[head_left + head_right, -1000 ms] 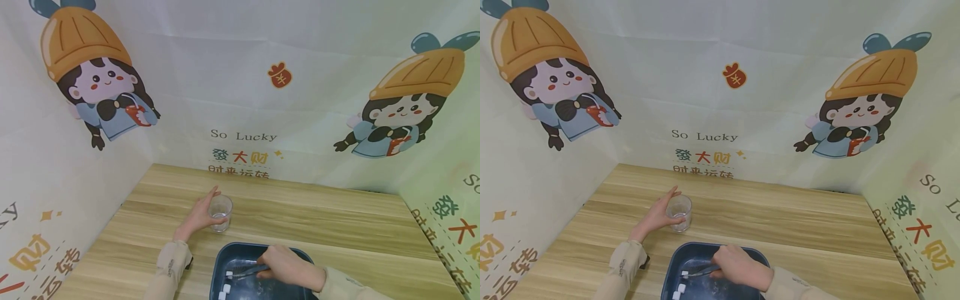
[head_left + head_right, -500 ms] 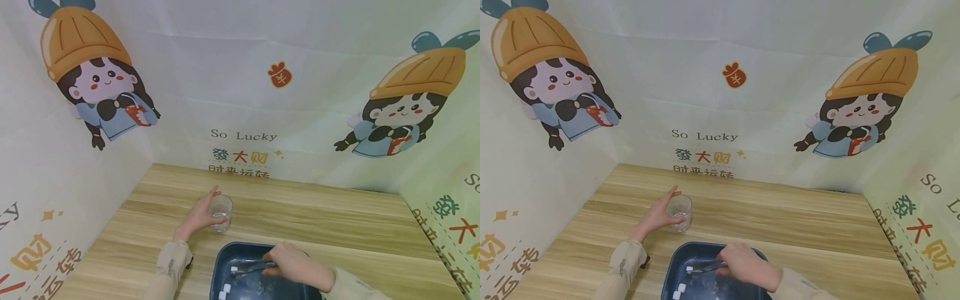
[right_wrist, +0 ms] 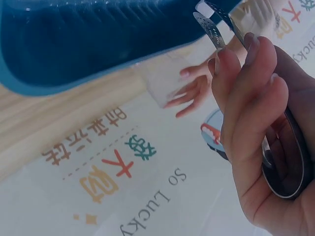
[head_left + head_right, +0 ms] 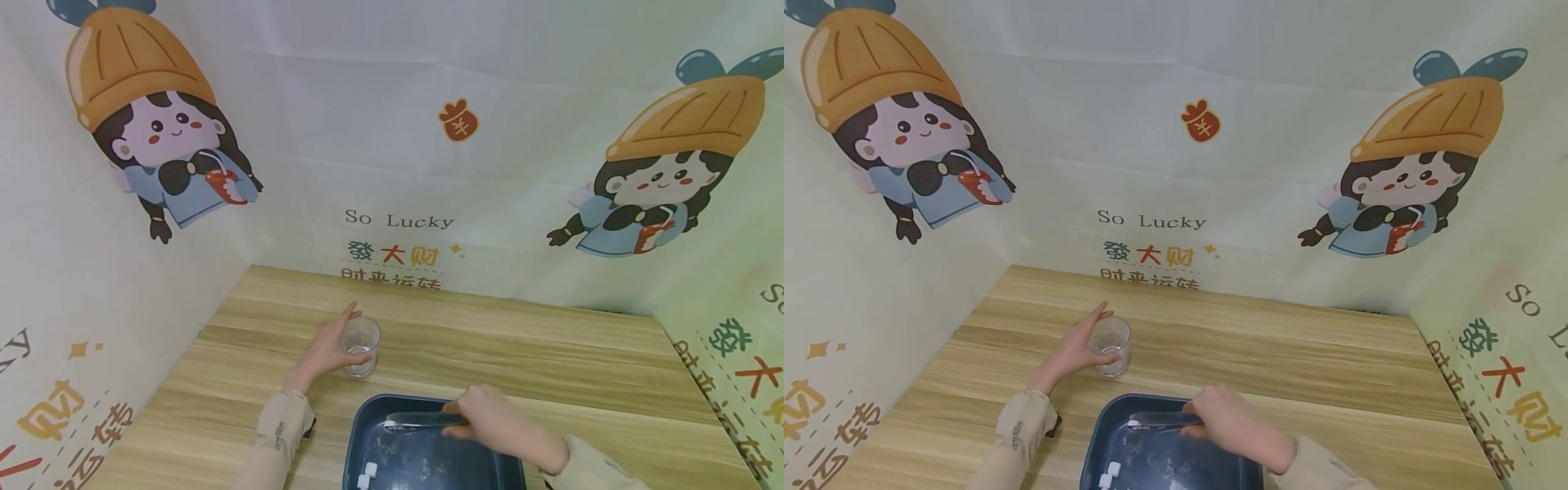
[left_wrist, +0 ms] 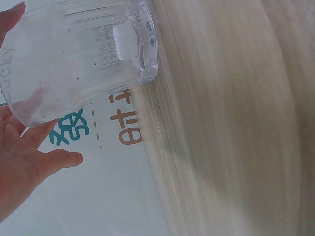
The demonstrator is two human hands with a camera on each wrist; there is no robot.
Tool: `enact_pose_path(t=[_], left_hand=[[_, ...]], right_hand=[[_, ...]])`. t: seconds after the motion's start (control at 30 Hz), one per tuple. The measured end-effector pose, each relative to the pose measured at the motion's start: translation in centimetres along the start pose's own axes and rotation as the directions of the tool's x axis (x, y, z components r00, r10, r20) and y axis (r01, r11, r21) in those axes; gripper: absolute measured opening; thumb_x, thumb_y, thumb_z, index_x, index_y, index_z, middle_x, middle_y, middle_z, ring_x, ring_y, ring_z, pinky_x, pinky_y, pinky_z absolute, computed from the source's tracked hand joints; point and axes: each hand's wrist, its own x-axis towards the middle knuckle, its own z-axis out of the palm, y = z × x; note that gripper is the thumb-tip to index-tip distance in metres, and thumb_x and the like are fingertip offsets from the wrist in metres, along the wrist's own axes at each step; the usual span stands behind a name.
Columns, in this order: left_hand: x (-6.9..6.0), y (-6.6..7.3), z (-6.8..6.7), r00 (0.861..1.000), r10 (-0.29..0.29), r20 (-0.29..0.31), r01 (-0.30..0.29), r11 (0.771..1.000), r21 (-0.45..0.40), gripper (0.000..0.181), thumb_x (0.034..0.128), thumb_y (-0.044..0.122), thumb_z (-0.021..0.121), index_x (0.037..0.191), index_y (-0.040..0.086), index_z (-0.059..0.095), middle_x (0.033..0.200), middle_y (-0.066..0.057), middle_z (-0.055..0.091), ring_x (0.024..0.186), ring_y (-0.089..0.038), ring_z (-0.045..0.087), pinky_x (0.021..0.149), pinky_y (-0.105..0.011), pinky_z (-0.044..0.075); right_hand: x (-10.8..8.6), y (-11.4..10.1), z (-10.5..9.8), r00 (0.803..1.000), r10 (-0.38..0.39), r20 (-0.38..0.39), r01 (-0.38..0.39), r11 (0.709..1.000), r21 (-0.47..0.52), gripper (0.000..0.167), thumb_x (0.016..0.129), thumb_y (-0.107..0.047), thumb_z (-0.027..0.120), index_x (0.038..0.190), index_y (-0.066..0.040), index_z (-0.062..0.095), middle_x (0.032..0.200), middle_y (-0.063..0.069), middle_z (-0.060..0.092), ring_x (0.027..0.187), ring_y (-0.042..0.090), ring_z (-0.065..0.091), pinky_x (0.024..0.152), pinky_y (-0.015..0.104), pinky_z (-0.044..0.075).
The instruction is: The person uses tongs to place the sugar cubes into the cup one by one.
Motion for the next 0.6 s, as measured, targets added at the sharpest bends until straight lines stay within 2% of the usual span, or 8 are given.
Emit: enact_pose_path(t=[0.13,0.23,0.4,0.6], left_hand=[[0.0,0.0,0.0,1.0,0.0,0.003,0.0,1.0,0.003,0.104,0.063,0.037,0.078,0.142,0.007,0.016,0.137,-0.01,0.044,0.122,-0.036,0.043,0.105,-0.061,0.016],[0.0,-0.1,0.0,1.0,0.002,0.002,-0.002,1.0,0.004,0.104,0.0632,0.037,0.078,0.142,0.007,0.016,0.137,-0.01,0.044,0.122,-0.036,0.043,0.105,-0.061,0.017],[0.1,-0.1,0.1,1.0,-0.002,0.001,0.002,1.0,0.007,0.105,0.0629,0.037,0.078,0.142,0.008,0.016,0.136,-0.01,0.044,0.122,-0.036,0.042,0.105,-0.061,0.017],[0.1,-0.1,0.1,1.0,0.005,-0.005,-0.005,1.0,0.01,0.105,0.0624,0.036,0.078,0.142,0.008,0.016,0.136,-0.009,0.045,0.122,-0.036,0.042,0.104,-0.063,0.017]], right_hand=[[-0.4,0.1,-0.5,1.0,0.024,0.003,-0.024,1.0,0.012,0.018,0.079,-0.028,0.064,0.08,-0.01,0.069,0.056,-0.005,0.062,0.042,-0.009,0.043,0.042,0.007,0.035],[-0.7,0.3,-0.8,0.999,0.034,-0.005,-0.034,0.999,0.015,0.021,0.079,-0.029,0.064,0.084,-0.009,0.07,0.06,-0.004,0.065,0.043,-0.008,0.045,0.043,0.007,0.037],[-1.2,0.4,-1.4,0.998,0.031,-0.054,-0.031,0.999,-0.009,0.03,0.077,-0.027,0.066,0.093,-0.002,0.07,0.071,0.004,0.07,0.045,-0.005,0.052,0.045,0.007,0.04],[-1.7,0.5,-2.1,0.991,0.021,-0.13,-0.027,0.998,-0.049,0.026,0.076,-0.024,0.068,0.089,-0.002,0.071,0.071,0.006,0.071,0.044,-0.005,0.053,0.043,0.004,0.037]])
